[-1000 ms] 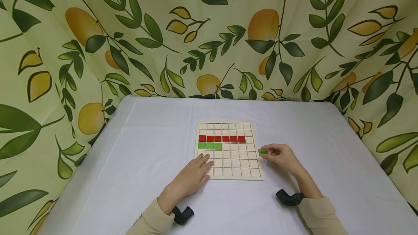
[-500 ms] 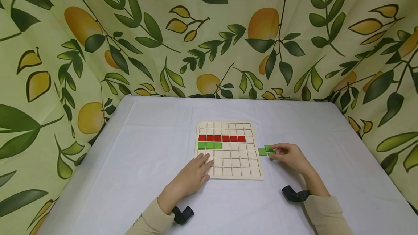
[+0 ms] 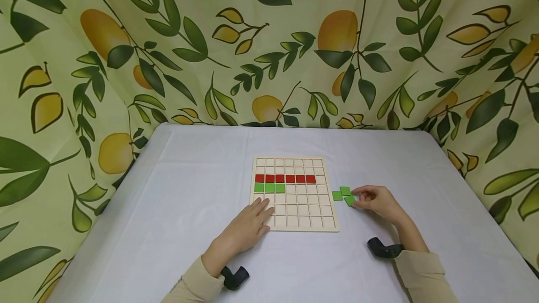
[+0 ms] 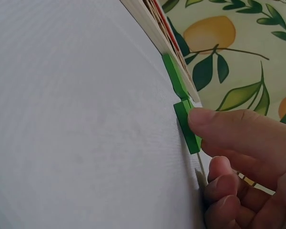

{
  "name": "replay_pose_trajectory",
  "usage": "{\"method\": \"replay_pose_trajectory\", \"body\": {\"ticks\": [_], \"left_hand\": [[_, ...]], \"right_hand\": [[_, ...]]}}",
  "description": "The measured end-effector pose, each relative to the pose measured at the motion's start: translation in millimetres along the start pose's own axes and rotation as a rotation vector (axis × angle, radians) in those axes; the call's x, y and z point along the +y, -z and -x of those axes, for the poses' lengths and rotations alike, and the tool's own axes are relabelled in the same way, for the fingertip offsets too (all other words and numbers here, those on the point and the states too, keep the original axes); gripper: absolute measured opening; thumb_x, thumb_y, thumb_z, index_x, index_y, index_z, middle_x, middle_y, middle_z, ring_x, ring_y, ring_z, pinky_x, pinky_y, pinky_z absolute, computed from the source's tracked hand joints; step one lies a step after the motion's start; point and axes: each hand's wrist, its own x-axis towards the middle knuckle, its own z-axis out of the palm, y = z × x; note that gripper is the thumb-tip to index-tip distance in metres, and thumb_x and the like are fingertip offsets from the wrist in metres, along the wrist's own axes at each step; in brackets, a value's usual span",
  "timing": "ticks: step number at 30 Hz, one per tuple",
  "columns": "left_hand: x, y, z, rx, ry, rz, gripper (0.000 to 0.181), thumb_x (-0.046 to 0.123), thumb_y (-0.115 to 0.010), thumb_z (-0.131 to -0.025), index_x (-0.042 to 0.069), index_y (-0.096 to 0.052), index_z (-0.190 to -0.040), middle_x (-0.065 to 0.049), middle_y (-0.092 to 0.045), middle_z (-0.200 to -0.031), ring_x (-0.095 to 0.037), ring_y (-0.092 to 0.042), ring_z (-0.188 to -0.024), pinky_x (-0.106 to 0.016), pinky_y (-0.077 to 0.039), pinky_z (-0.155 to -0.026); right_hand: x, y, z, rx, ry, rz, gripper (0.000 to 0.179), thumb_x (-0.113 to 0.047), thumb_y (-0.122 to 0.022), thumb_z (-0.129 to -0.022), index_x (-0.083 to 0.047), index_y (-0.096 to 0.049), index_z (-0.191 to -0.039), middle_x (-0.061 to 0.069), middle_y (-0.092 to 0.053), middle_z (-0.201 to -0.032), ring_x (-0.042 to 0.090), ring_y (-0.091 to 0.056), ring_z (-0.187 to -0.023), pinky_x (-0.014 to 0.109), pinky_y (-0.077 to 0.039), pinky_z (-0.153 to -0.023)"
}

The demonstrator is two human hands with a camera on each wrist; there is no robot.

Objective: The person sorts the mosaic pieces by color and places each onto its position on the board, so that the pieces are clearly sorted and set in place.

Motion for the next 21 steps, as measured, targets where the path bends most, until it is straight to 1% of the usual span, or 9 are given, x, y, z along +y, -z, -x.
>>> {"method": "replay_pose_trajectory", "body": {"ticks": [7, 15, 21], "left_hand": [[0.4, 0.8, 0.2, 0.000, 0.003, 0.014, 0.046, 0.021, -0.053, -0.098, 0.007, -0.047, -0.142, -0.015, -0.038, -0.155, -0.036, -0.032, -0.146, -0.052, -0.034, -0.117], [-1.1, -1.1, -0.7, -0.006, 0.014, 0.008, 0.046, 0.022, -0.052, -0.099, 0.008, -0.046, -0.142, -0.014, -0.037, -0.156, -0.035, -0.031, -0.147, -0.051, -0.033, -0.118], [-1.2, -1.6, -1.2, -0.007, 0.015, 0.012, 0.046, 0.022, -0.051, -0.099, 0.008, -0.046, -0.142, -0.014, -0.036, -0.156, -0.035, -0.031, -0.147, -0.051, -0.032, -0.119]], "right_hand": [[-0.2, -0.5, 0.4, -0.013, -0.026, 0.010, 0.040, -0.004, -0.076, -0.076, 0.013, -0.064, -0.110, 0.001, -0.053, -0.071, 0.001, -0.043, -0.057, 0.018, -0.041, -0.048], [0.9, -0.6, 0.1, -0.021, -0.008, 0.010, 0.038, -0.003, -0.077, -0.076, 0.013, -0.065, -0.108, 0.001, -0.053, -0.071, 0.001, -0.042, -0.056, 0.018, -0.041, -0.047], [2.0, -0.5, 0.5, -0.013, -0.009, 0.037, 0.035, -0.004, -0.078, -0.075, 0.011, -0.066, -0.104, 0.001, -0.052, -0.071, 0.002, -0.043, -0.057, 0.018, -0.041, -0.048]]}}
